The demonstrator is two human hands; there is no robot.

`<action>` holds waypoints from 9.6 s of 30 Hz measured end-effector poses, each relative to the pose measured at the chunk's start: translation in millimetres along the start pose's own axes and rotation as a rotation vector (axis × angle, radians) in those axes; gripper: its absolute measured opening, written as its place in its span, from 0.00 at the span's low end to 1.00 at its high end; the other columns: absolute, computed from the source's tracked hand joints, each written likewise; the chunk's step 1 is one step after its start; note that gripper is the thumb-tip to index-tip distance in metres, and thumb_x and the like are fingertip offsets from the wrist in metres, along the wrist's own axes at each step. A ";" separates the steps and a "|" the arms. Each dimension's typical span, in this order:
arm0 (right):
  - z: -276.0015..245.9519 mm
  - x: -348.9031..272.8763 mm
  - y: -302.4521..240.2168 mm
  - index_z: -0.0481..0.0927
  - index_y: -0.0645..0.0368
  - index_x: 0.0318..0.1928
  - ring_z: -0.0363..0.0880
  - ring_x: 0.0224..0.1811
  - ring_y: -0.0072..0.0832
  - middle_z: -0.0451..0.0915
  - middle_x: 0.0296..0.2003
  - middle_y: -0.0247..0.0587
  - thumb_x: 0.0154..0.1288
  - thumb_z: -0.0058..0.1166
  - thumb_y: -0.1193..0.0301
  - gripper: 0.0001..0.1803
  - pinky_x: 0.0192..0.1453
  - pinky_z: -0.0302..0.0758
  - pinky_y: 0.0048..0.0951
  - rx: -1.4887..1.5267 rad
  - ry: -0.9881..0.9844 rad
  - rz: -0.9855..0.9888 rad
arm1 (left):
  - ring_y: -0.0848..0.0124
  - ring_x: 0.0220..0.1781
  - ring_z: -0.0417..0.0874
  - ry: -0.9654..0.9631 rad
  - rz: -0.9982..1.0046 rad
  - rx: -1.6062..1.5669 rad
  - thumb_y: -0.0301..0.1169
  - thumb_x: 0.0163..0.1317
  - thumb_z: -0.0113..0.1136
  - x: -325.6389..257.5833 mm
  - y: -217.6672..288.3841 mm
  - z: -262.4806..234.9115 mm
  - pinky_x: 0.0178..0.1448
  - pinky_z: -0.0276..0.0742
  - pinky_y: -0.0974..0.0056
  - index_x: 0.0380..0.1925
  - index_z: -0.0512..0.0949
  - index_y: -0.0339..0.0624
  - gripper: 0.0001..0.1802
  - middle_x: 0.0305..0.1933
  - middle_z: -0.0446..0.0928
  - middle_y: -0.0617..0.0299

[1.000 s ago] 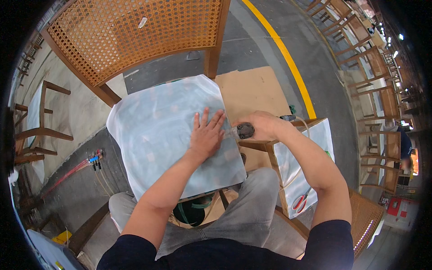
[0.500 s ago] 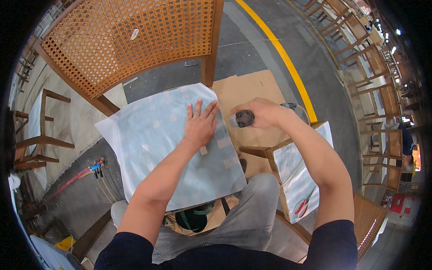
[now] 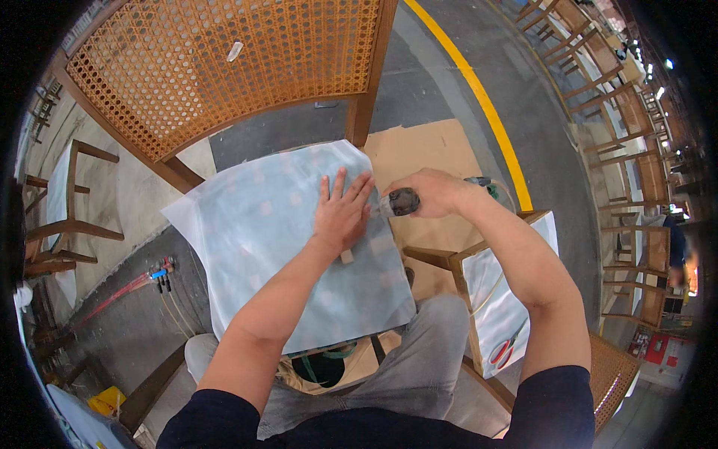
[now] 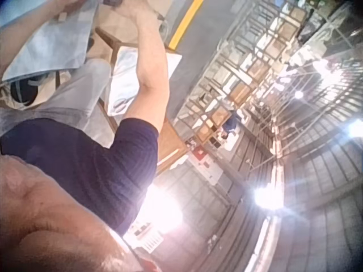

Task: The person staples a white fabric sheet to the underside of a wooden chair seat using a pneumatic staple gun. Then they attach green webbing straps across the seat frame, securing them with staples and trimming excess with scissors.

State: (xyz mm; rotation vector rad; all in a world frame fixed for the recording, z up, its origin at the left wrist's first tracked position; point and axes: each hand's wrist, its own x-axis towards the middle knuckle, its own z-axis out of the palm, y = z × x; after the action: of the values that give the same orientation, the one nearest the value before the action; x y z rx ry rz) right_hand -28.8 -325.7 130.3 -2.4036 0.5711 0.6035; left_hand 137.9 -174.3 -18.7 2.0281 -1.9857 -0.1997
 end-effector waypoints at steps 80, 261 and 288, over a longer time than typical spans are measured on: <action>161.5 -276.0 -136.2 0.86 0.65 0.47 0.80 0.23 0.23 0.84 0.29 0.35 0.62 0.74 0.73 0.15 0.28 0.76 0.28 1.060 0.873 0.379 | 0.49 0.75 0.74 0.400 -1.259 -1.046 0.54 0.63 0.76 -313.7 -76.1 -110.8 0.76 0.71 0.49 0.78 0.57 0.25 0.58 0.77 0.67 0.35; 241.9 9.2 -91.9 0.71 0.74 0.72 0.78 0.68 0.45 0.76 0.69 0.56 0.72 0.62 0.39 0.49 0.69 0.77 0.48 1.663 1.064 0.444 | 0.55 0.73 0.75 0.909 -1.403 -1.711 0.56 0.75 0.63 -282.7 42.6 -52.3 0.73 0.76 0.47 0.77 0.61 0.37 0.45 0.76 0.70 0.51; 273.8 -99.0 -111.9 0.81 0.58 0.53 0.78 0.30 0.22 0.81 0.40 0.33 0.75 0.63 0.62 0.15 0.30 0.76 0.28 1.234 0.695 0.642 | 0.70 0.18 0.73 0.491 -1.582 -1.256 0.31 0.71 0.69 -308.3 -91.1 -122.7 0.19 0.67 0.61 0.37 0.75 0.39 0.12 0.26 0.76 0.61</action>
State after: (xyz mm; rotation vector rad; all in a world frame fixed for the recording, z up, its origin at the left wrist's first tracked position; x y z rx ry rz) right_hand -127.7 -46.0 34.0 -1.1417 1.4805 -0.3640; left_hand 250.1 146.2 37.1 1.7792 0.4261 -0.8280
